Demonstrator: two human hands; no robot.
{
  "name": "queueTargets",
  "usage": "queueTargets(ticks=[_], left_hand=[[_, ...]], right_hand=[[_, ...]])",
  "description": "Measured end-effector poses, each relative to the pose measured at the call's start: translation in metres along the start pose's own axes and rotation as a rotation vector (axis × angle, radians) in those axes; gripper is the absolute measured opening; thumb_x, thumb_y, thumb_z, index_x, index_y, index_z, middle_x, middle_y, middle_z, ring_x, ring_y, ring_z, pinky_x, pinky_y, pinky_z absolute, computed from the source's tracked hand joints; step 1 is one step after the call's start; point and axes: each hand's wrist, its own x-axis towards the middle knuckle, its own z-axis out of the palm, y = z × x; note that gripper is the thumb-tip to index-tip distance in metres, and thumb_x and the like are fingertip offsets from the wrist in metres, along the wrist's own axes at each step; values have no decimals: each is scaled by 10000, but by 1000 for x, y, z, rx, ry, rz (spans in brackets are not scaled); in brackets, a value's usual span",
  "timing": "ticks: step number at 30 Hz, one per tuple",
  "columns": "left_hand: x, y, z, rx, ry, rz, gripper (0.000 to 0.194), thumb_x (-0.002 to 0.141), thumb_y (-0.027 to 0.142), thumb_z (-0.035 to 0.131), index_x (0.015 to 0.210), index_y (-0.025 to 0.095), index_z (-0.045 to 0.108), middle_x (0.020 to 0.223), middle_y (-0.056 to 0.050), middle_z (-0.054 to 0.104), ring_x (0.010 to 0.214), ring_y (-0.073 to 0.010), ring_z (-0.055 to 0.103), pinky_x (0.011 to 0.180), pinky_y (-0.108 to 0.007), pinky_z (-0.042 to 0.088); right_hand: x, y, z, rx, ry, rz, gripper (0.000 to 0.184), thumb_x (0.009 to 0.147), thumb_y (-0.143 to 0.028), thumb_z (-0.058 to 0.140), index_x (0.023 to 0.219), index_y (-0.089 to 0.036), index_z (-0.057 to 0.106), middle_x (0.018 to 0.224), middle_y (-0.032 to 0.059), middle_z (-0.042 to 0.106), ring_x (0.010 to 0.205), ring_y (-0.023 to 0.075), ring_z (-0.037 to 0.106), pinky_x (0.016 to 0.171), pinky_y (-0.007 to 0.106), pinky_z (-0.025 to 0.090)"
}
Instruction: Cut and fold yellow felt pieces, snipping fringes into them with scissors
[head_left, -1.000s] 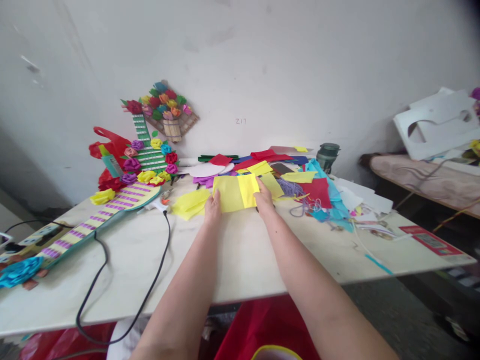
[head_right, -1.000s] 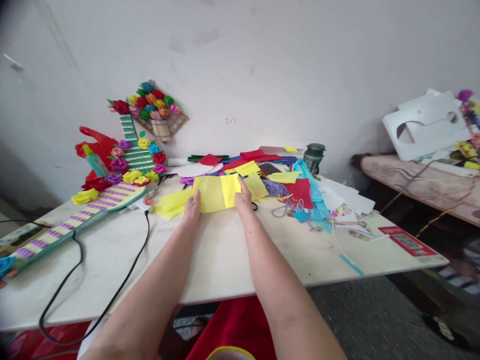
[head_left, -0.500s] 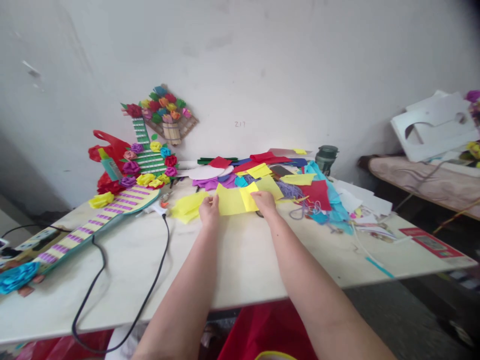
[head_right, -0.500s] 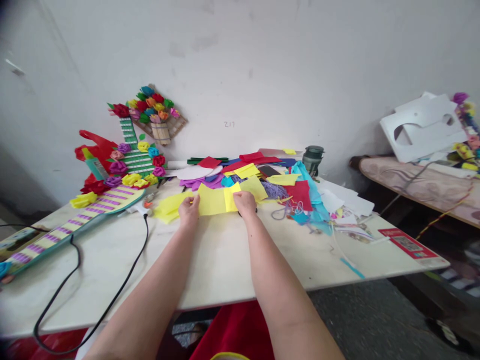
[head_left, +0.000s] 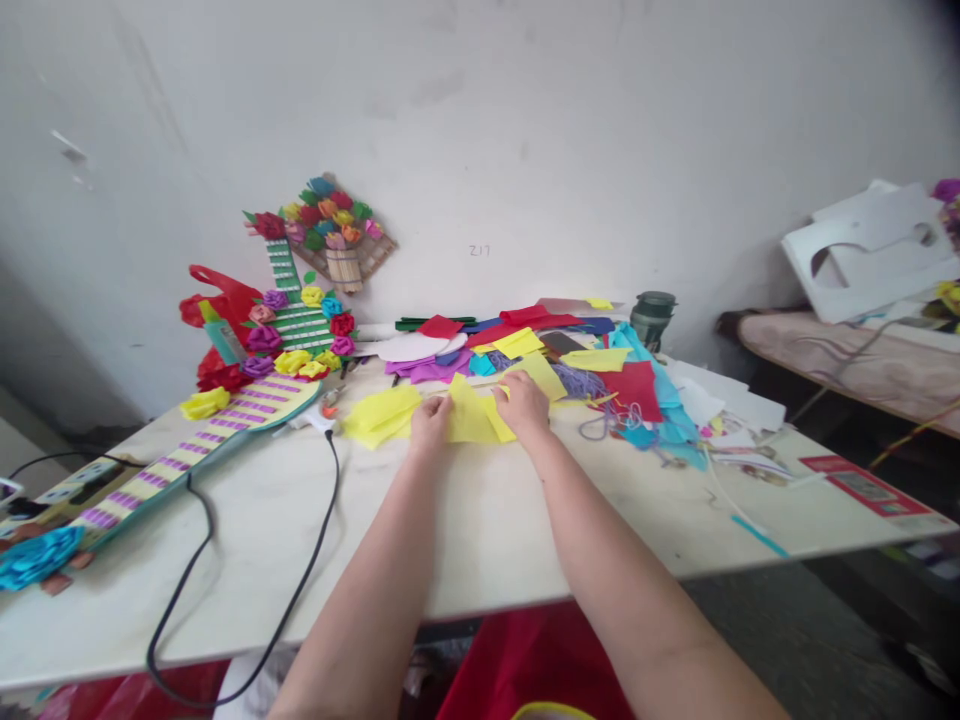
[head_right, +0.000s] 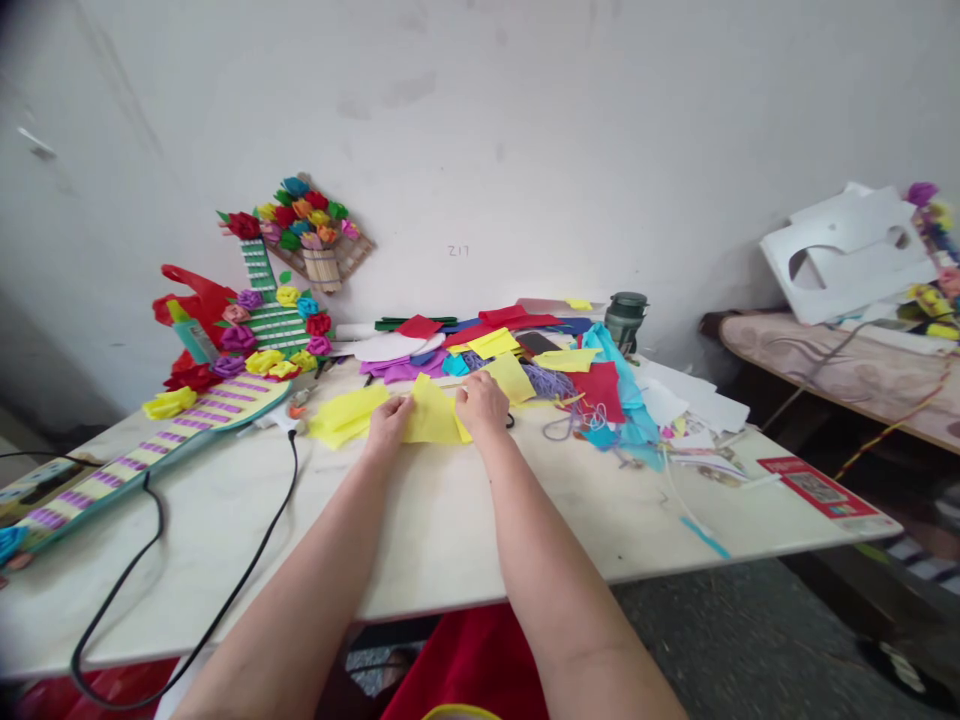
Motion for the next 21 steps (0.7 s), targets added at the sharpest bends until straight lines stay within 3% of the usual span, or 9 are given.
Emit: queueTargets(ticks=[3, 5, 9, 11, 15, 21], left_hand=[[-1, 2, -1, -117, -134, -23, 266, 712, 412, 613, 621, 163, 592, 540, 10, 536, 507, -116, 479, 500, -216, 346], [-2, 2, -2, -202, -218, -56, 299, 691, 455, 637, 660, 159, 606, 559, 1, 564, 505, -123, 507, 495, -220, 365], [-4, 2, -2, -316, -347, -110, 323, 660, 465, 675, 691, 153, 600, 576, -6, 584, 501, -127, 533, 489, -223, 382], [-5, 2, -2, -337, -387, -128, 322, 654, 457, 682, 688, 152, 586, 562, 4, 572, 476, -114, 517, 477, -217, 372], [-6, 5, -3, -309, -437, -144, 332, 656, 459, 681, 718, 149, 582, 578, 9, 583, 479, -107, 522, 483, -215, 369], [-4, 5, -5, -318, -430, -173, 328, 640, 448, 689, 705, 147, 576, 587, 0, 607, 498, -120, 550, 510, -231, 396]], right_hand=[[1, -2, 7, 345, -18, 46, 326, 777, -261, 500, 1060, -209, 654, 1116, 66, 617, 794, 165, 591, 751, 293, 466], [1, -3, 11, 583, -98, 124, 413, 754, -288, 504, 1146, -211, 608, 1044, 53, 642, 638, 133, 568, 624, 269, 475], [2, -1, 13, 936, -277, 164, 546, 700, -278, 516, 1241, -205, 533, 978, 31, 659, 426, 58, 426, 440, 220, 391], [2, 0, 13, 1023, -343, 135, 566, 679, -255, 520, 1241, -191, 533, 922, 17, 660, 401, 40, 391, 409, 204, 351], [5, -1, 15, 1077, -421, 127, 515, 665, -266, 550, 1161, -129, 580, 548, -66, 530, 387, 57, 392, 392, 188, 325], [10, -1, 16, 1087, -370, 170, 376, 615, -233, 566, 964, -108, 629, 448, -79, 490, 379, 74, 414, 392, 199, 370]])
